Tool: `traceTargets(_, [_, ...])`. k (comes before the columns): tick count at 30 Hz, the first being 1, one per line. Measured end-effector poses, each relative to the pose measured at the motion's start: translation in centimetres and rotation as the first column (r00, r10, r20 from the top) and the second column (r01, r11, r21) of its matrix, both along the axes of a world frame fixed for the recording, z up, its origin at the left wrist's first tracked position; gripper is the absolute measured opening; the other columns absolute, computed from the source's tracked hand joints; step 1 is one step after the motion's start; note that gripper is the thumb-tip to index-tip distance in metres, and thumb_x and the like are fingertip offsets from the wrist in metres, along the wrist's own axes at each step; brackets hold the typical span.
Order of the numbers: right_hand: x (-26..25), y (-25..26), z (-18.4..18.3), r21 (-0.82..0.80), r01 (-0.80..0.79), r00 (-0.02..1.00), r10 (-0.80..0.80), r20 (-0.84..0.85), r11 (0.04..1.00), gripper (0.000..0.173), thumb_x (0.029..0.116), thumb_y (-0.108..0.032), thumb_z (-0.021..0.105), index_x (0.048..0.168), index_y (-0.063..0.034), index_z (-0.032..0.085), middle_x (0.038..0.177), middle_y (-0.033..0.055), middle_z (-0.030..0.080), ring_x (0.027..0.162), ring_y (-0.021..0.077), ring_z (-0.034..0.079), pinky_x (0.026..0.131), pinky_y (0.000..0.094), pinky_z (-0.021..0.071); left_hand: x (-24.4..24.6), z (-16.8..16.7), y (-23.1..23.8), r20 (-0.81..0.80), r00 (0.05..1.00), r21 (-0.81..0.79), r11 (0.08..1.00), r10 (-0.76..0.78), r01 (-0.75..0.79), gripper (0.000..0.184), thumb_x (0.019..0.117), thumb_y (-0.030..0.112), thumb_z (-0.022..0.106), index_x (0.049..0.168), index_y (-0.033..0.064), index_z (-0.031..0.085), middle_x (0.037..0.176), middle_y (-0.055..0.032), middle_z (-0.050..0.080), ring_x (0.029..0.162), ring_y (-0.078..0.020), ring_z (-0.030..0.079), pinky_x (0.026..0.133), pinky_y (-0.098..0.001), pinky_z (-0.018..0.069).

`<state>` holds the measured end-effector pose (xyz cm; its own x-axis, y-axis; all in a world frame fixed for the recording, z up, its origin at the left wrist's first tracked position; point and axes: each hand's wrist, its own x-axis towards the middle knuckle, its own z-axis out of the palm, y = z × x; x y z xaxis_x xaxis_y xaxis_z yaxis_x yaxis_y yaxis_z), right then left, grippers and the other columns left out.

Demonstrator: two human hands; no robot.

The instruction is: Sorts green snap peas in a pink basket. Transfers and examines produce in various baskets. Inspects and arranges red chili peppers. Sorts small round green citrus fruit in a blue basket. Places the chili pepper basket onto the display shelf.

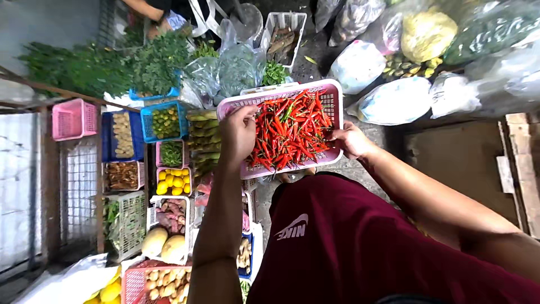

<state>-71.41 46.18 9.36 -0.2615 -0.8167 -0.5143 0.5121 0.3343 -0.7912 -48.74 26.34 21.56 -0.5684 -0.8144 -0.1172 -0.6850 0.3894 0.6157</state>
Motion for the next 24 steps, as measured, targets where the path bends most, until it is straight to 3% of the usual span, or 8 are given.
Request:
traceTargets(7, [-0.1,0.0,0.1,0.01,0.012,1.0,-0.012,-0.002,1.0,0.031,0.086,0.003,0.05,0.113,-0.0083,0.063,0.089,0.0037,0.073,0.07,0.0121,0.069,0.062,0.0308,0.0604,-1.1,0.3,1.6,-0.141,0.984,-0.055,0.994,-0.106,0.099,0.015,0.0973,0.011,0.065,0.107,0.0103,0.077,0.108,-0.0026,0.072,0.091,-0.0079,0.068,0.083,-0.0286,0.0591])
traceTargets(9, [0.0,0.2,-0.3,0.013,-0.02,0.999,0.02,-0.041,1.0,0.035,0.0873,0.002,0.049,0.117,-0.0103,0.063,0.091,0.0025,0.073,0.071,0.0108,0.07,0.063,0.0297,0.0608,-2.4,0.0,1.9,-0.008,0.987,-0.066,0.985,-0.159,0.159,0.017,0.0955,0.014,0.067,0.109,0.0119,0.078,0.103,-0.0039,0.07,0.089,-0.0128,0.067,0.082,-0.0348,0.0578])
traceTargets(12, [0.1,0.2,-0.4,0.001,-0.039,0.996,0.039,-0.083,0.999,0.036,0.0862,0.001,0.051,0.119,-0.0106,0.063,0.092,0.0025,0.074,0.071,0.0108,0.07,0.063,0.0304,0.0612,-4.3,-0.9,1.8,0.296,0.923,-0.052,0.961,-0.245,0.271,0.019,0.0947,0.02,0.067,0.11,0.0135,0.076,0.11,-0.0069,0.067,0.104,-0.0221,0.065,0.093,-0.0445,0.0551])
traceTargets(14, [0.1,-0.2,-0.2,-0.004,-0.028,0.996,0.027,-0.081,1.0,0.034,0.0833,0.0,0.054,0.115,-0.0078,0.063,0.092,0.0037,0.074,0.074,0.0126,0.071,0.065,0.0329,0.0624,-4.9,-1.0,1.3,0.375,0.885,-0.001,0.955,-0.276,0.298,0.017,0.094,0.018,0.067,0.107,0.0111,0.076,0.114,-0.009,0.067,0.11,-0.0256,0.065,0.097,-0.0482,0.0534])
traceTargets(16, [-0.1,-0.3,-0.2,0.002,-0.024,0.997,0.024,-0.068,1.0,0.033,0.0827,0.001,0.054,0.113,-0.0067,0.063,0.091,0.0042,0.073,0.075,0.0131,0.071,0.066,0.0338,0.0622,-4.5,-1.0,0.7,0.313,0.914,0.075,0.966,-0.258,0.247,0.016,0.0944,0.019,0.071,0.104,0.0081,0.075,0.11,-0.0096,0.068,0.101,-0.025,0.066,0.093,-0.0483,0.0549])
traceTargets(19, [-0.4,-0.3,-0.7,0.014,0.006,0.999,-0.005,-0.038,1.0,0.032,0.083,0.0,0.053,0.113,-0.0078,0.063,0.09,0.003,0.073,0.075,0.0126,0.071,0.066,0.0337,0.0625,-3.2,-1.1,0.0,0.133,0.986,0.068,0.993,-0.102,0.094,0.013,0.0925,0.023,0.076,0.093,0.0097,0.075,0.087,-0.0044,0.071,0.08,-0.0169,0.067,0.077,-0.0428,0.0559])
traceTargets(22, [-0.7,0.0,-1.0,0.038,0.048,0.999,-0.048,0.013,0.998,0.029,0.0851,-0.001,0.052,0.111,-0.008,0.063,0.09,0.0034,0.073,0.074,0.0135,0.072,0.066,0.0346,0.0627,-1.9,-0.5,0.1,-0.172,0.984,0.021,0.998,-0.053,0.057,0.01,0.0934,0.018,0.074,0.093,0.0088,0.074,0.087,-0.0004,0.072,0.078,-0.0079,0.067,0.075,-0.0297,0.058])
traceTargets(24, [-1.1,0.1,-1.2,0.039,0.071,0.997,-0.071,0.001,0.997,0.027,0.0833,-0.003,0.054,0.108,-0.0091,0.064,0.087,0.0022,0.073,0.072,0.0123,0.071,0.064,0.0332,0.0624,-0.5,2.0,0.5,-0.331,0.944,-0.031,1.0,-0.009,-0.001,0.011,0.097,0.014,0.069,0.1,0.004,0.071,0.094,-0.0044,0.074,0.082,-0.0119,0.07,0.077,-0.0331,0.061])
